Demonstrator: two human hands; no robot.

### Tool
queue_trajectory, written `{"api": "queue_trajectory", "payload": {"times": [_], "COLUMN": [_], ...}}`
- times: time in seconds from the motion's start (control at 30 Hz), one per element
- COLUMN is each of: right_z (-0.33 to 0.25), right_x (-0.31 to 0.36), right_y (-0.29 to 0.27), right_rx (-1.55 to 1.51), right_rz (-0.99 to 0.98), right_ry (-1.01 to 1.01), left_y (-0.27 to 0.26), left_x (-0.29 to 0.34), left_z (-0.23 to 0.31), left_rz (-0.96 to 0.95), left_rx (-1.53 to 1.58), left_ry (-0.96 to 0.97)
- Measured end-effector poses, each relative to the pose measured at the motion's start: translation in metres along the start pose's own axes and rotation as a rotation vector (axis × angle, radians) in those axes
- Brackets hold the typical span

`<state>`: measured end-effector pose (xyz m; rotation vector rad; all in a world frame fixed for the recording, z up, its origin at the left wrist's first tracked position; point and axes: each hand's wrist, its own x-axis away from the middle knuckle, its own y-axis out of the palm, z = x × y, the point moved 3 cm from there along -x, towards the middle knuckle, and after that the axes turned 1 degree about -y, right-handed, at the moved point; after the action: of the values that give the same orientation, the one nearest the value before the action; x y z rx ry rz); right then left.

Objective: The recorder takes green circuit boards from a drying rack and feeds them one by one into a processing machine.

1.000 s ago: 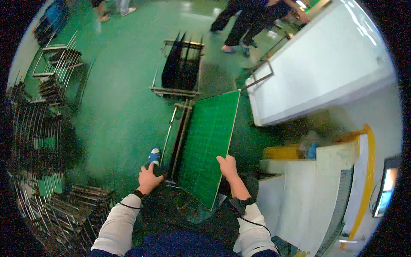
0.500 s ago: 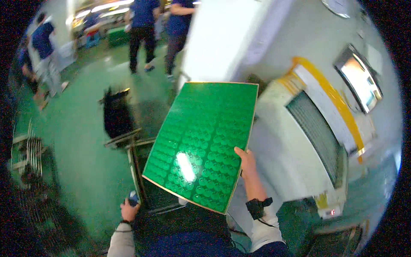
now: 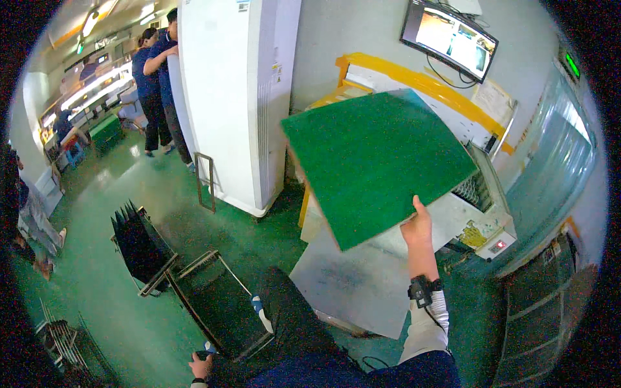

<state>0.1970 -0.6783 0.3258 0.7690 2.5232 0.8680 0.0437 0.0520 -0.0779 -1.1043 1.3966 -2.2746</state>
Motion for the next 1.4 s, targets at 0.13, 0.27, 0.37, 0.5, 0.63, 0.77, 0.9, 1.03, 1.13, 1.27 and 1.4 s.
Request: {"api": "queue_trajectory", "payload": {"times": [0.13,0.27,0.37,0.5,0.63,0.77,0.9,1.03,1.13,1.27,1.4], "right_z": [-0.026,-0.024,-0.023,-0.016,-0.029,-0.033,-0.052,-0.064,-0.061,-0.048,-0.046], "right_x": [-0.039,-0.077,-0.109,-0.165,-0.201,-0.207,-0.221,-0.214,-0.189,-0.176,-0.202], "right_y": [-0.055,-0.076,-0.092,-0.12,-0.146,-0.117,-0.131,-0.133,-0.093,-0.086,-0.085], "right_rx": [-0.067,-0.147,-0.13,-0.218,-0.142,0.131,0.422,1.107,1.707,2.14,2.149], "right_rz": [0.108,0.134,0.2,0.293,0.287,0.218,0.262,0.354,0.336,0.192,0.15], "right_ry": [0.009,-0.029,-0.027,-0.063,-0.049,0.206,0.291,0.08,-0.336,-0.529,-0.429], "left_y": [0.021,-0.01,-0.027,-0.001,0.008,0.001,0.007,0.01,0.009,0.017,0.021], "left_x": [-0.024,0.021,0.04,0.014,0.019,0.022,0.024,0.029,0.019,0.014,0.006], "left_z": [-0.012,0.009,0.024,-0.01,0.0,-0.006,0.002,0.012,-0.007,0.0,-0.009], "left_rz": [-0.04,-0.175,-0.229,-0.227,-0.237,-0.225,-0.228,-0.23,-0.234,-0.256,-0.305], "left_rx": [-0.003,0.027,0.052,-0.035,-0.096,-0.197,-0.215,-0.228,-0.248,-0.274,-0.347], "left_ry": [0.018,0.041,0.049,0.064,0.12,0.013,0.003,0.009,0.016,0.038,0.082]}}
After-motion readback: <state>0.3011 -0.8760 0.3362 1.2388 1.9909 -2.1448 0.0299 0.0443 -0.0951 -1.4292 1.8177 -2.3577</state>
